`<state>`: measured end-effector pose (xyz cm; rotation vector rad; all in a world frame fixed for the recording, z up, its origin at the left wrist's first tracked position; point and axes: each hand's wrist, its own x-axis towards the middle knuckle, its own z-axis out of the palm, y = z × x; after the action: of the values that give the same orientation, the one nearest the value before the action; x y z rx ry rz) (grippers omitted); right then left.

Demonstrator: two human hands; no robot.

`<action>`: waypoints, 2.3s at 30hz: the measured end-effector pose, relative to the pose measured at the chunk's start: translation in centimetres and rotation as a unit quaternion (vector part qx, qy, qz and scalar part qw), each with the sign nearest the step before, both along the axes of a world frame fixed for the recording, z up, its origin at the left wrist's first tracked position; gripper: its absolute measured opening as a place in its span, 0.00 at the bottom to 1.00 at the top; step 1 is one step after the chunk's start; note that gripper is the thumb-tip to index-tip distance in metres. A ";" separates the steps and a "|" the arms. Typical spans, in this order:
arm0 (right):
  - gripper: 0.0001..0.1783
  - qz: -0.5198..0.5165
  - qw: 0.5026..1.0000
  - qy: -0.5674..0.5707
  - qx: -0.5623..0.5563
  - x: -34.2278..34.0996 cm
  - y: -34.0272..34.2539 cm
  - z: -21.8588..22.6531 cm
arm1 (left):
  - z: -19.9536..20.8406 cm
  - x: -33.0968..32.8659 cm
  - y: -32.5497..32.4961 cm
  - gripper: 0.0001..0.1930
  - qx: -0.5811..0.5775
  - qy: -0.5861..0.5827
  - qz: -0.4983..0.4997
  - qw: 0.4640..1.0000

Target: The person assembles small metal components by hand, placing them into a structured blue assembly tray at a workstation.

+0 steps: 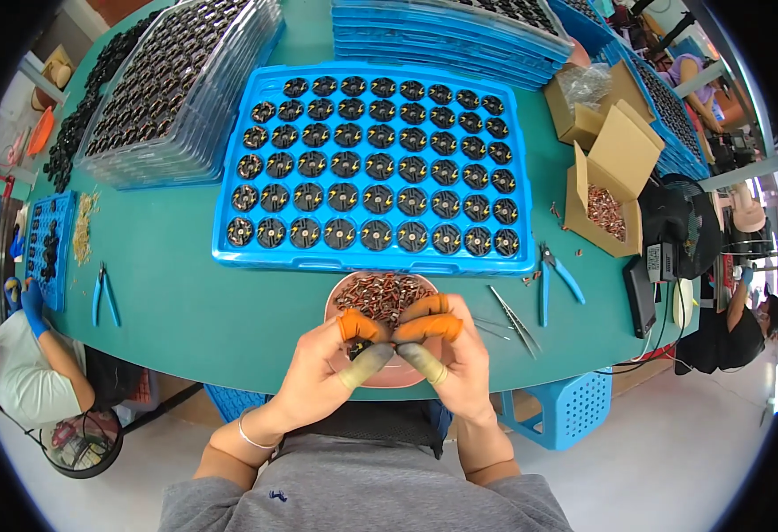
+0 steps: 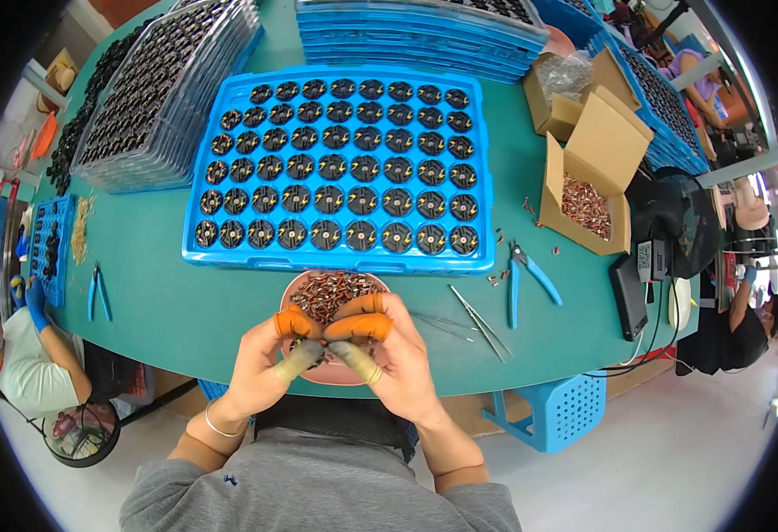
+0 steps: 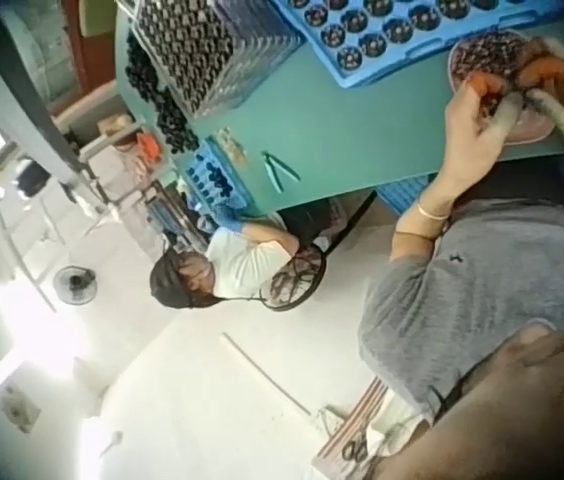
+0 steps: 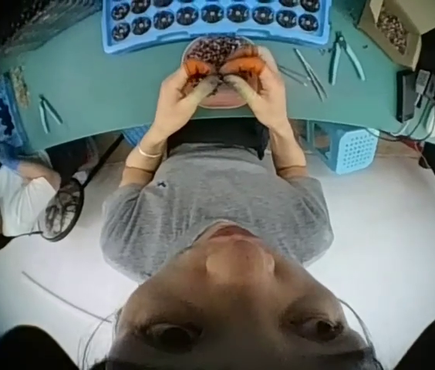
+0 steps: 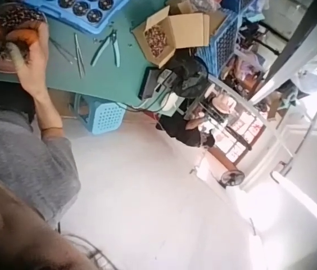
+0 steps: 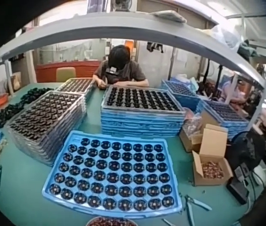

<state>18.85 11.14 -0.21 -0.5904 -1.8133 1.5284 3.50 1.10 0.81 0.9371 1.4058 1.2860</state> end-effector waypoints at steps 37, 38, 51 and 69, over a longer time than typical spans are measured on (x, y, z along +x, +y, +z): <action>0.13 -0.065 0.994 0.033 -0.079 -0.6 -1.8 -0.1 | 0.6 1.2 0.5 0.06 0.126 0.227 0.109 0.960; 0.12 -0.078 0.993 0.033 -0.087 -0.7 -1.9 -0.2 | 0.5 1.3 0.5 0.06 0.129 0.233 0.114 0.957; 0.09 -0.119 0.992 0.046 0.010 -1.2 -2.8 -1.4 | 0.8 1.9 0.3 0.04 0.123 0.235 0.136 0.955; 0.10 -0.051 0.994 0.047 -0.088 -0.3 -1.1 -0.4 | -0.7 0.7 -0.3 0.28 0.116 0.228 0.046 0.966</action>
<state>18.59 10.04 -0.63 -0.6741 -1.5647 1.6286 4.16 0.75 0.12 1.4093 1.6855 1.3803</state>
